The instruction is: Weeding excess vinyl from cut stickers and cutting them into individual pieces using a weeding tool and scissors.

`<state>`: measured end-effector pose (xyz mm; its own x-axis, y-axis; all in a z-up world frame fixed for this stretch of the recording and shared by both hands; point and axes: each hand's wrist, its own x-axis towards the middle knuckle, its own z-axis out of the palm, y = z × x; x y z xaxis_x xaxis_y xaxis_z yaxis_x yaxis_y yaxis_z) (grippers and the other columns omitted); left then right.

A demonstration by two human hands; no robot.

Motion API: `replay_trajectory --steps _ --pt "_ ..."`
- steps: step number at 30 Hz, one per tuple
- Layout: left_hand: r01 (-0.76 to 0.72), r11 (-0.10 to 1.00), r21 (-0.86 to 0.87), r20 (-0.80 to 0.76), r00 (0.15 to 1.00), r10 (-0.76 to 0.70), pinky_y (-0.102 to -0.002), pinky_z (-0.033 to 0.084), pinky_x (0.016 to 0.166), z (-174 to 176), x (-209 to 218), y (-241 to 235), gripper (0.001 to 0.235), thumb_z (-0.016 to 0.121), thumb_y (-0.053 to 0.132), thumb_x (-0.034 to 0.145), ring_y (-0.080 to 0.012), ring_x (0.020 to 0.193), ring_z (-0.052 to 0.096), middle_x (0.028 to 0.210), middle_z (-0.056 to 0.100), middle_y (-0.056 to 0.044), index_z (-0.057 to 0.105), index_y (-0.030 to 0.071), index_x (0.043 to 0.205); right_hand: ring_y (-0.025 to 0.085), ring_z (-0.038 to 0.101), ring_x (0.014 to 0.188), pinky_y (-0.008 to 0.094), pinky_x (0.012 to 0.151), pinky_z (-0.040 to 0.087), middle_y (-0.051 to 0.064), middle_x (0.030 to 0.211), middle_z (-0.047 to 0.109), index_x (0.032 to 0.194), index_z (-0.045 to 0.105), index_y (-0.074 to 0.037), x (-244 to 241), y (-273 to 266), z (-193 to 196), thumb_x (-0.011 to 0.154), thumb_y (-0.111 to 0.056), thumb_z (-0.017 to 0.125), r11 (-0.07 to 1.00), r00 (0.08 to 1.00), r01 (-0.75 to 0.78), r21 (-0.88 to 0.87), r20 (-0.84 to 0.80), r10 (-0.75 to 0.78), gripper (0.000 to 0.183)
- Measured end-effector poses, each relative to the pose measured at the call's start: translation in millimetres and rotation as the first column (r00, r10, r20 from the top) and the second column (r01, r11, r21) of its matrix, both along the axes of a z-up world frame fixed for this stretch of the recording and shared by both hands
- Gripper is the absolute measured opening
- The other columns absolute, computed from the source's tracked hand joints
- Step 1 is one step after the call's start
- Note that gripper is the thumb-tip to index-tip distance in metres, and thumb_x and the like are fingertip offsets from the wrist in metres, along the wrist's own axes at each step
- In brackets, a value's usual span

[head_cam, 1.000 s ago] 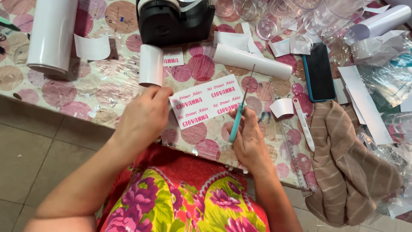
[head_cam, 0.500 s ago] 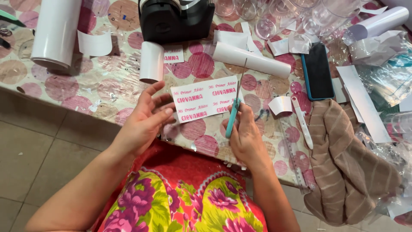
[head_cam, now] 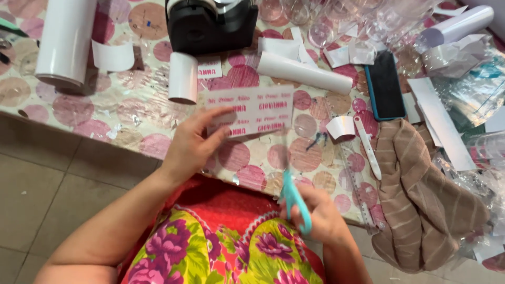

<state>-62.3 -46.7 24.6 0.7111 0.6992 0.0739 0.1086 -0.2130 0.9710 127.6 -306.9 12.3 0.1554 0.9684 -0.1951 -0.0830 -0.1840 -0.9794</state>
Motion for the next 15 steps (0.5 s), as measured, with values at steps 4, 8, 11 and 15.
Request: replay_trajectory --steps 4,8,11,15 --pt "-0.033 0.984 -0.173 0.092 0.995 0.05 -0.028 0.065 0.086 3 0 -7 0.041 0.069 0.009 0.094 -0.0209 0.109 0.071 0.132 0.065 -0.011 0.062 0.009 0.134 0.009 0.057 0.056 0.025 0.045 0.043 0.011 0.074 0.077 0.096 0.073 -0.001 -11 -19 -21 0.083 -0.05 0.076 0.94 0.993 -0.051 -0.336 -0.115 0.012 0.051" --pt "-0.036 0.983 -0.183 0.157 0.985 0.065 -0.028 0.056 0.09 4 0 -17 0.05 0.072 0.01 0.093 -0.017 0.111 0.064 0.134 0.066 -0.009 0.058 0.012 0.14 0.01 0.059 0.061 0.026 0.052 0.045 0.007 0.075 0.075 0.096 0.077 -0.003 -18 -3 -23 0.087 -0.054 0.066 0.948 1.0 0.001 -0.32 0.025 0.007 0.053" --pt "0.009 0.974 -0.228 0.212 0.976 0.041 -0.032 0.061 0.099 2 0 -26 0.054 0.072 0.008 0.092 -0.0222 0.124 0.065 0.138 0.066 -0.012 0.054 0.012 0.143 0.011 0.056 0.056 0.025 0.048 0.042 0.009 0.072 0.073 0.095 0.075 0.0 -26 8 -16 0.087 -0.057 0.067 0.97 0.995 0.073 -0.233 -0.052 -0.087 0.058" --pt "0.075 0.96 -0.271 0.223 0.975 -0.013 -0.034 0.066 0.092 7 -2 -35 0.054 0.07 0.007 0.093 -0.0233 0.117 0.069 0.135 0.066 -0.015 0.052 0.012 0.144 0.011 0.052 0.053 0.024 0.047 0.04 0.011 0.07 0.07 0.094 0.072 0.0 -30 12 -16 0.092 -0.046 0.07 0.981 0.989 0.097 -0.166 -0.097 -0.114 0.046"
